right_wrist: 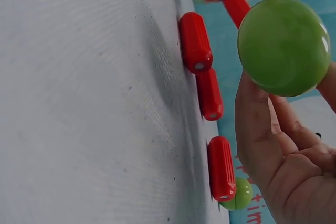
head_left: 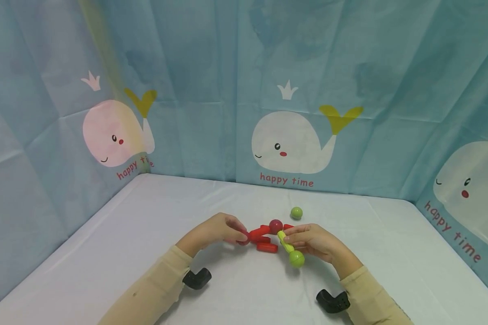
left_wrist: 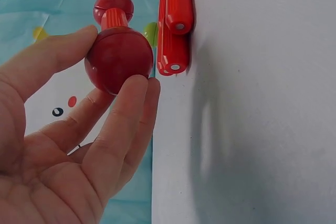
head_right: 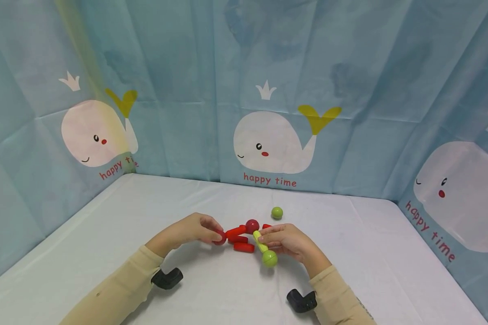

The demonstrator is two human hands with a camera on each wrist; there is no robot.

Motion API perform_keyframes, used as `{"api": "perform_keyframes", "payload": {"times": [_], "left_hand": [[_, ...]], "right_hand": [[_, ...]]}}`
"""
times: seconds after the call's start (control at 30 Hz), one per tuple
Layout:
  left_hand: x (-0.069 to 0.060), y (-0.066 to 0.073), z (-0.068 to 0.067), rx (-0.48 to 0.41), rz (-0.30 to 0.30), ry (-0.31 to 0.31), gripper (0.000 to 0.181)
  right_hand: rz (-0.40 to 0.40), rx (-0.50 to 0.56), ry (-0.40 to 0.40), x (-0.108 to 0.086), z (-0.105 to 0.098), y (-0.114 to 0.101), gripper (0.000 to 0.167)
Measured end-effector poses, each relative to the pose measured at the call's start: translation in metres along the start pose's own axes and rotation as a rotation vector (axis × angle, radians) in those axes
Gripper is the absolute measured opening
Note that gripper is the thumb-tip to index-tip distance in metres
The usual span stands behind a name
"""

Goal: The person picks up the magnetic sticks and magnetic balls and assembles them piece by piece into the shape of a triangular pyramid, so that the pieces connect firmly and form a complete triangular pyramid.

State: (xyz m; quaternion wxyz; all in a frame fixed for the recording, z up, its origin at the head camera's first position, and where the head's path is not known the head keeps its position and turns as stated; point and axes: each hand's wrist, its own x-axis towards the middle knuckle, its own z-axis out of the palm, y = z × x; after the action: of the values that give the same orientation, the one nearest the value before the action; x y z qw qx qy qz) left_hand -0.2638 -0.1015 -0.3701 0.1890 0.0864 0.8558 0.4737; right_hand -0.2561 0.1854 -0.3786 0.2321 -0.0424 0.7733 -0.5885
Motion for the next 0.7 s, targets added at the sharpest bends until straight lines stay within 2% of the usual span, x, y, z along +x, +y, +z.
{"api": "perform_keyframes", "payload": {"times": [0.2,0.43,0.7], "left_hand": [[0.0006,-0.0005,-0.0003,-0.009,-0.007,0.010,0.020],[0.0018,0.0003,-0.0006,-0.032,-0.020,0.044,0.019],[0.0069,-0.0030,-0.0001,-0.054,-0.009,0.078,0.020]], "right_hand": [[-0.014,0.023,-0.010,-0.0010,-0.0002,-0.0010,0.048],[-0.024,0.041,0.050,-0.0014,0.0033,-0.0029,0.039],[-0.057,0.039,0.051,-0.0005,0.0037,-0.0017,0.046]]}}
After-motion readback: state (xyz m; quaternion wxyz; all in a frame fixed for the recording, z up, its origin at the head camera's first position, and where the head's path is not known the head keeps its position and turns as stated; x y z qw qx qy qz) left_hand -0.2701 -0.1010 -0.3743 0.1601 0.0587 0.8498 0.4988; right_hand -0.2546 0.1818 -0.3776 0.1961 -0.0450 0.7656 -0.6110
